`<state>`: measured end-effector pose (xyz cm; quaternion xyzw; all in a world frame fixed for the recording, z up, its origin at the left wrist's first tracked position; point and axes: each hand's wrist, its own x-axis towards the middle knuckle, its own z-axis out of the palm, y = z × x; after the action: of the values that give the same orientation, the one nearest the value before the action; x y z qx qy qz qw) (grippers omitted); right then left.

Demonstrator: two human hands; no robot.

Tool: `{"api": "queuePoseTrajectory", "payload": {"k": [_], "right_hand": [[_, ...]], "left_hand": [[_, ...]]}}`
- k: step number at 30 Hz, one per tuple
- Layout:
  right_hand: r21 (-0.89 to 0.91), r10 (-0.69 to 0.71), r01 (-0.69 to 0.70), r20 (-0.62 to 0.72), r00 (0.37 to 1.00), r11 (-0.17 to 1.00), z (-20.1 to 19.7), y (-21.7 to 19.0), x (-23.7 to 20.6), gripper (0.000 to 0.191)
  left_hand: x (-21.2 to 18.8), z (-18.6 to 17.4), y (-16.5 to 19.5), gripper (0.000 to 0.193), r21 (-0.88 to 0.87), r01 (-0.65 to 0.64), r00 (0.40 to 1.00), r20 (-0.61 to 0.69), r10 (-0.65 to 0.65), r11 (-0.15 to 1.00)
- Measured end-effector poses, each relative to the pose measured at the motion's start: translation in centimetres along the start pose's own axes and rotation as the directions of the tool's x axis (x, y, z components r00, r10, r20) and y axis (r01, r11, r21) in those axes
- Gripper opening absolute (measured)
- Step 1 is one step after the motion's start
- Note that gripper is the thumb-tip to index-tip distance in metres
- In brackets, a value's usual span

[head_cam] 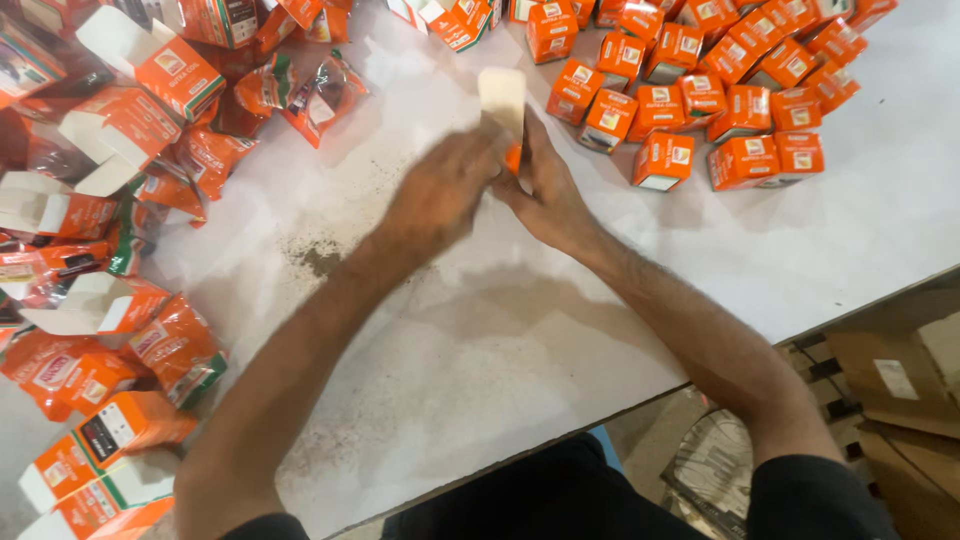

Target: The person sits at a white table covered with small orange boxes and plastic-wrapped items. They pick up a wrapped item, insert it into an open orange box, fold the box closed, and place the finished box onto a pile, repeating this packing cycle throughout the clip.

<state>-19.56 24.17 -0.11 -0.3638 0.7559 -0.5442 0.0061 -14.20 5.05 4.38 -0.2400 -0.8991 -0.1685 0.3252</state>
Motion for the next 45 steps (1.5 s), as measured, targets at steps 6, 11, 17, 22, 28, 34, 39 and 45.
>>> {"api": "queuePoseTrajectory", "payload": {"k": [6, 11, 17, 22, 28, 34, 39, 45], "right_hand": [[-0.199, -0.140, 0.167, 0.142, 0.980, 0.966, 2.1, -1.0, -1.0, 0.068], [-0.150, -0.180, 0.217, 0.225, 0.957, 0.965, 1.7, -2.4, -0.9, 0.059], [-0.055, -0.090, 0.104, 0.215, 0.972, 0.993, 2.9, -2.9, -1.4, 0.062], [-0.137, -0.068, 0.101, 0.226, 0.972, 0.985, 3.9, -3.5, -2.1, 0.062], [-0.166, -0.074, 0.112, 0.223, 0.972, 0.980, 3.9, -3.9, -2.1, 0.050], [-0.120, -0.102, 0.131, 0.223, 0.970, 0.984, 4.0, -4.3, -2.4, 0.060], [-0.113, -0.101, 0.131, 0.244, 0.965, 0.985, 4.0, -4.6, -2.5, 0.066], [-0.138, -0.083, 0.122, 0.261, 0.962, 0.983, 3.9, -4.8, -2.5, 0.068]], "left_hand": [[-1.3, -4.3, -6.7, 0.068, 0.547, 0.320, 0.946, -0.144, -0.289, 0.774], [-2.6, -4.7, -8.2, 0.044, 0.283, 0.345, 0.933, -0.001, -0.359, 0.895], [-7.9, -7.3, -0.4, 0.031, -0.490, 0.416, 0.854, -0.079, -0.514, 0.766], [-10.0, -6.5, 4.8, 0.047, -0.212, 0.042, 0.899, -0.419, -0.130, 0.976], [-10.5, -3.9, 3.9, 0.048, -0.018, 0.189, 0.969, -0.157, -0.189, 0.982], [-10.7, -4.1, 5.4, 0.028, 0.032, 0.331, 0.942, -0.074, -0.329, 0.943], [-9.4, -3.5, 5.3, 0.012, 0.009, 0.505, 0.862, -0.044, -0.505, 0.863], [-8.1, -3.3, 4.8, 0.034, -0.362, 0.698, 0.660, -0.012, -0.752, 0.618]]}}
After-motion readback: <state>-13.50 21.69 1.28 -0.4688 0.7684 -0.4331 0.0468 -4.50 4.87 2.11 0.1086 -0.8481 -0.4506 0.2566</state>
